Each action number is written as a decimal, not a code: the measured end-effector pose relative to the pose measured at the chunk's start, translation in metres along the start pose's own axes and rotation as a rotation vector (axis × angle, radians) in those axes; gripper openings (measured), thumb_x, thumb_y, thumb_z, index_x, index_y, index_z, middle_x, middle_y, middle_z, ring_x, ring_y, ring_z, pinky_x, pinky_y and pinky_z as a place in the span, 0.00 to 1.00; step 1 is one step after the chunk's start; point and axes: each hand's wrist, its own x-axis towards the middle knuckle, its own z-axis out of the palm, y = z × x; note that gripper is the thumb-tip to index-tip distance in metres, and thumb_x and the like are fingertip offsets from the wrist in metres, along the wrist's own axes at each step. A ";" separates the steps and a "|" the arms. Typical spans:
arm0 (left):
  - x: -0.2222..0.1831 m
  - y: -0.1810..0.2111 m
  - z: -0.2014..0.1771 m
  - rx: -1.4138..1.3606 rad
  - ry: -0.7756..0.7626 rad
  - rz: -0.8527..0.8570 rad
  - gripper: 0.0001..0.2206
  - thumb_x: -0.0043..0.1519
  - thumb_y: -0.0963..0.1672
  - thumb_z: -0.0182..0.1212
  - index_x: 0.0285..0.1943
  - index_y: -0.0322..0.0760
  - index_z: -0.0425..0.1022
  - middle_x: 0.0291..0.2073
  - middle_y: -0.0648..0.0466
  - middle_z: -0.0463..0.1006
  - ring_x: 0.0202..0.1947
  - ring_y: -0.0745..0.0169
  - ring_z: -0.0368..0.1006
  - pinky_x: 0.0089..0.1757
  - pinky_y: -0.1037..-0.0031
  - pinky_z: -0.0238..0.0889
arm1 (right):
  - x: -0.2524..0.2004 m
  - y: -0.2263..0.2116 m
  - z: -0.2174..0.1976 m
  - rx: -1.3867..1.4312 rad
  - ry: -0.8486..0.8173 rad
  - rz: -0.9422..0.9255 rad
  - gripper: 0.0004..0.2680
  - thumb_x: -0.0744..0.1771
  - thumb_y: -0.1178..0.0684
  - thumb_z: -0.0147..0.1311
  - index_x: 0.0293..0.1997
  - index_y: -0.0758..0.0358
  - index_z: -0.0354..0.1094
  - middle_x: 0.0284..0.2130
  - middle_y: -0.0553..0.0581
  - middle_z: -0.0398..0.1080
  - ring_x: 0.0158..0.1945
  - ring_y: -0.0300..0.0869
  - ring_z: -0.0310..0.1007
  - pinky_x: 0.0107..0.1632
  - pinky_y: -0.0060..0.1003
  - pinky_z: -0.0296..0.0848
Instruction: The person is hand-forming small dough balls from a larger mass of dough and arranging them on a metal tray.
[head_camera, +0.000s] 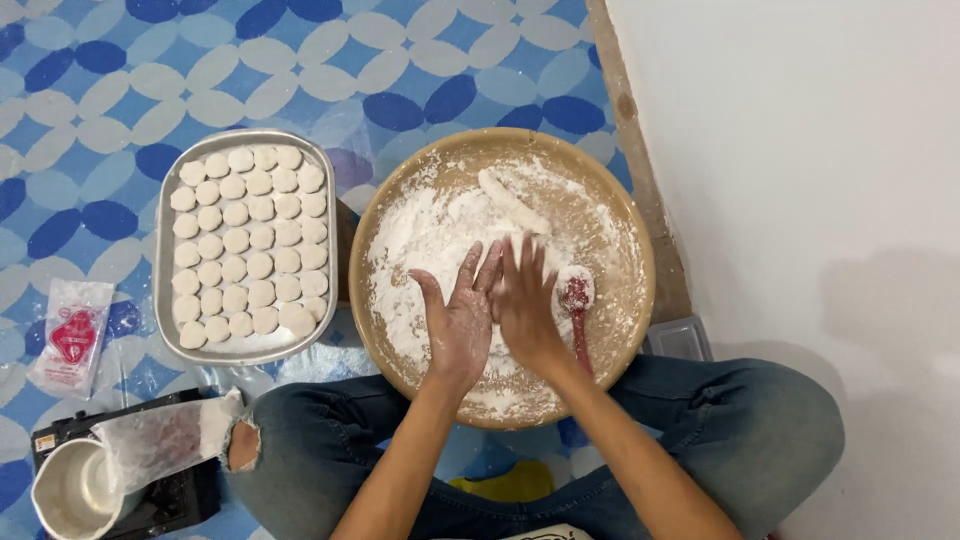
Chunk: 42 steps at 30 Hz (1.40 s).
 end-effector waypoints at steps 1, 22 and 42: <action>0.010 -0.005 -0.010 0.000 -0.002 -0.001 0.54 0.53 0.72 0.21 0.81 0.36 0.35 0.78 0.42 0.39 0.77 0.43 0.32 0.69 0.52 0.21 | 0.007 0.005 -0.005 0.000 0.002 0.001 0.23 0.72 0.45 0.20 0.79 0.51 0.23 0.76 0.67 0.22 0.76 0.61 0.16 0.70 0.66 0.17; -0.002 -0.010 -0.057 1.038 0.331 -0.002 0.24 0.71 0.52 0.41 0.75 0.45 0.57 0.73 0.47 0.59 0.75 0.48 0.48 0.69 0.54 0.40 | -0.011 0.069 0.007 -0.543 -0.093 -0.114 0.29 0.70 0.31 0.39 0.76 0.60 0.46 0.76 0.67 0.38 0.77 0.63 0.30 0.71 0.69 0.31; -0.011 -0.009 -0.065 1.102 0.230 0.244 0.26 0.59 0.34 0.40 0.65 0.43 0.70 0.56 0.53 0.79 0.25 0.72 0.72 0.46 0.64 0.65 | -0.017 0.072 -0.004 -0.491 -0.130 -0.040 0.29 0.71 0.36 0.38 0.76 0.69 0.40 0.75 0.71 0.38 0.77 0.63 0.29 0.71 0.69 0.25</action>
